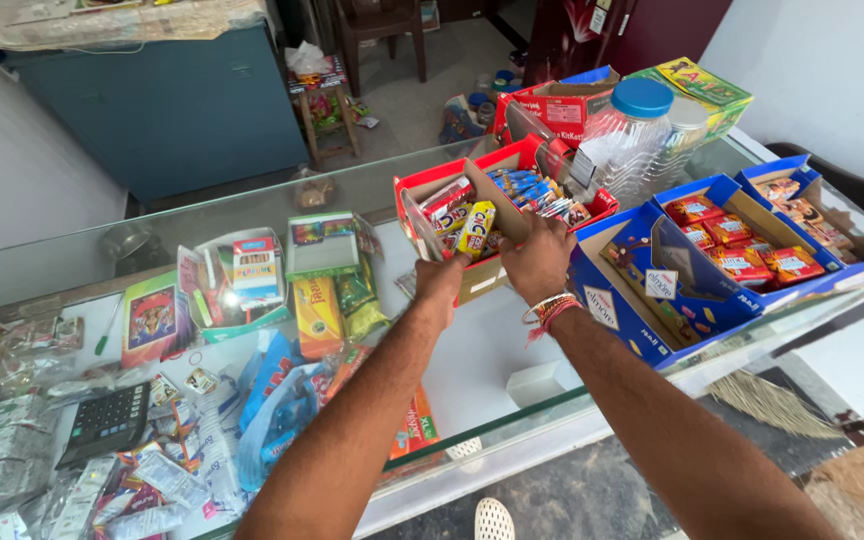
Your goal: The person organizes snack items on a glass display counter. They move a plastic container, then pick up and arrange various snack boxes and packets, including chocolate bars and biscuits, into neat rows. The person also picks up a box from the floor and places it on a shelf.
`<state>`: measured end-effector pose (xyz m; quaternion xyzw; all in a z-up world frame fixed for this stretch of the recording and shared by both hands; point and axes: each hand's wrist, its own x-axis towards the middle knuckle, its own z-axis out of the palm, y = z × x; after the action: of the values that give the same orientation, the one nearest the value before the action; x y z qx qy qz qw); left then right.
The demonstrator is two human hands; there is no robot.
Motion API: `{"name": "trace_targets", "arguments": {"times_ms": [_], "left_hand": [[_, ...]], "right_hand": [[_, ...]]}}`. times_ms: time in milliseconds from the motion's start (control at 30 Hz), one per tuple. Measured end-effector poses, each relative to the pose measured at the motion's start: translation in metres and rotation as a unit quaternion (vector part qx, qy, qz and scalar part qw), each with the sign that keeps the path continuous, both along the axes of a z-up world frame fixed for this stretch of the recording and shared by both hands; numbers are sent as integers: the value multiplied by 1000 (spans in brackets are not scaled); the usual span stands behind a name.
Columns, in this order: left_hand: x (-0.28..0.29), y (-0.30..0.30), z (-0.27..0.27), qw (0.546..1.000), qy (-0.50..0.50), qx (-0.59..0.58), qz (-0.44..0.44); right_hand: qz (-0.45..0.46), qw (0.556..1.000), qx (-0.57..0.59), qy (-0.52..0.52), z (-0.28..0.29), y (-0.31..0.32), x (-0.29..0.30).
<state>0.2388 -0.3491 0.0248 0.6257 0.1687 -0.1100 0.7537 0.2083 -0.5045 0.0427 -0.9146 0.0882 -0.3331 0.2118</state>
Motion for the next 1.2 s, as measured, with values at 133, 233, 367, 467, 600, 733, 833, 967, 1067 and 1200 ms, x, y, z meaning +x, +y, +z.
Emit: {"name": "trace_targets", "arguments": {"times_ms": [133, 233, 367, 467, 600, 733, 833, 967, 1067, 1200], "left_hand": [[7, -3, -12, 999, 8, -35, 22], [10, 0, -16, 995, -12, -63, 72], [8, 14, -16, 993, 10, -5, 115], [0, 30, -17, 994, 2, -48, 101], [-14, 62, -16, 989, -33, -96, 106], [-25, 101, -2, 989, -51, -61, 125], [-36, 131, 6, 986, -75, -60, 135], [-48, 172, 15, 980, -99, -41, 166], [-56, 199, 23, 969, -126, 24, 212], [-76, 236, 31, 975, -83, 27, 206]], "right_hand": [[11, 999, -46, 13, 6, -1, 0], [23, 996, -67, 46, 12, 0, 2], [69, 996, -43, 41, 19, 9, -1], [100, 995, -1, -4, 22, 20, -8], [105, 977, 161, 90, 20, 37, -15], [211, 911, 342, 95, 4, 63, -20], [254, 802, 517, 160, -6, 87, -19], [225, 818, 489, 203, -6, 131, -21], [226, 821, 474, 221, -4, 161, -27], [266, 818, 439, 259, -10, 185, -30]]}}
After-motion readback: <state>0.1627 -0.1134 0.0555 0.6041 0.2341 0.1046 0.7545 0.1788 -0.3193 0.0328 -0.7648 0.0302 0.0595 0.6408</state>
